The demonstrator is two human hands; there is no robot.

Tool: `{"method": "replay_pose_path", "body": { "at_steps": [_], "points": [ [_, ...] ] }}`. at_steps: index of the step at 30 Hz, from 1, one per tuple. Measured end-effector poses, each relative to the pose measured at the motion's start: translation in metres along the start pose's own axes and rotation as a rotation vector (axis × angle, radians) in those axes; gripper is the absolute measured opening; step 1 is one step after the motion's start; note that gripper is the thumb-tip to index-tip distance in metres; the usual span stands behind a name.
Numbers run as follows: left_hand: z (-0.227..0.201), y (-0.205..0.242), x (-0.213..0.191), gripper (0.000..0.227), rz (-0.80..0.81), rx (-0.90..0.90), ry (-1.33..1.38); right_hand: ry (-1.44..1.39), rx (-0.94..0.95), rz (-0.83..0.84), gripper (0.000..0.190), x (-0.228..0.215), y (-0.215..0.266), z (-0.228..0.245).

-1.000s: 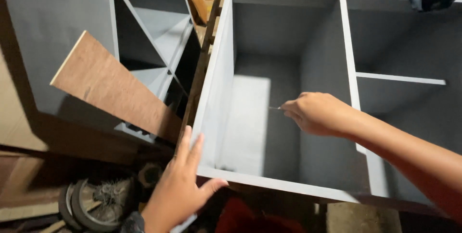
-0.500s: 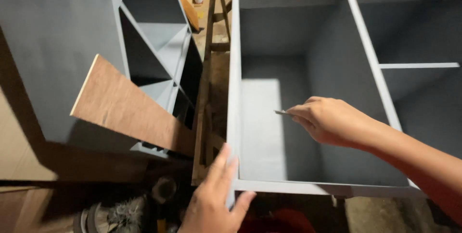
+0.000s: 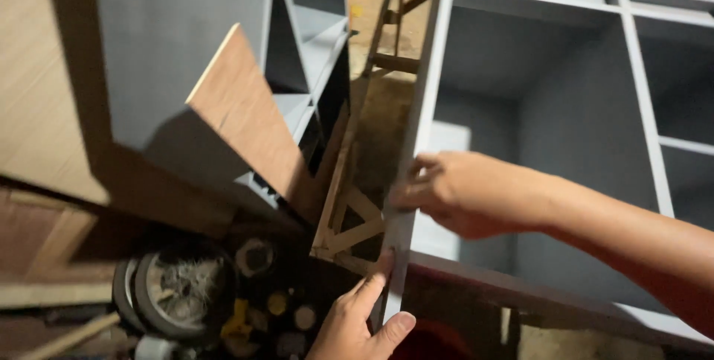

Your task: Sanding the edges and interior surfaces of a wooden cabinet using a hand sanding block.

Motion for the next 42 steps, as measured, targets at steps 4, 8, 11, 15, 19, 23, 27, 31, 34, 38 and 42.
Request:
{"method": "replay_pose_path", "body": {
  "at_steps": [4,8,11,15,19,23,27,31,34,38,42],
  "points": [
    [-0.009,0.018,-0.006,0.064,-0.065,-0.021,0.14,0.04,-0.002,0.288,0.062,0.017,-0.005,-0.004],
    [-0.004,0.032,0.005,0.06,-0.127,0.012,0.255,0.314,0.01,0.368,0.052,0.017,-0.007,-0.036],
    [0.053,0.045,0.019,0.054,-0.271,-0.898,0.258,0.256,0.067,0.674,0.038,0.047,-0.019,-0.009],
    [0.063,0.04,0.014,0.061,-0.417,-0.237,0.729,-0.075,-0.256,0.423,0.036,0.054,-0.025,0.015],
    [0.055,0.055,0.007,0.08,-0.444,-0.373,0.705,0.247,-0.005,0.596,0.039,0.035,-0.019,-0.021],
    [0.061,0.056,0.011,0.074,-0.538,-0.349,0.72,-0.108,-0.318,0.218,0.023,0.086,-0.02,0.039],
    [0.049,0.062,0.013,0.075,-0.529,-0.3,0.668,0.01,-0.218,0.3,0.018,0.055,-0.026,0.021],
    [0.047,0.058,0.012,0.073,-0.572,-0.255,0.606,0.092,-0.061,0.38,0.008,0.106,-0.017,0.025],
    [0.048,0.056,0.014,0.073,-0.584,-0.216,0.625,0.145,-0.4,0.106,0.006,0.083,-0.037,0.089],
    [0.025,0.066,0.011,0.079,-0.583,-0.163,0.437,0.334,0.056,0.56,0.026,0.095,-0.005,-0.043],
    [0.01,0.066,0.016,0.057,-0.618,-0.076,0.247,0.529,0.04,0.436,0.017,0.095,0.0,-0.046]
  ]
}}
Point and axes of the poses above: each hand's wrist, its own y-axis away from the middle knuckle, its own x-axis out of the palm, z = x × y, the point moved 5 cm from there along -y, towards the middle knuckle, and after that the axes turned 15 degrees about -x, right-handed, at the moved point
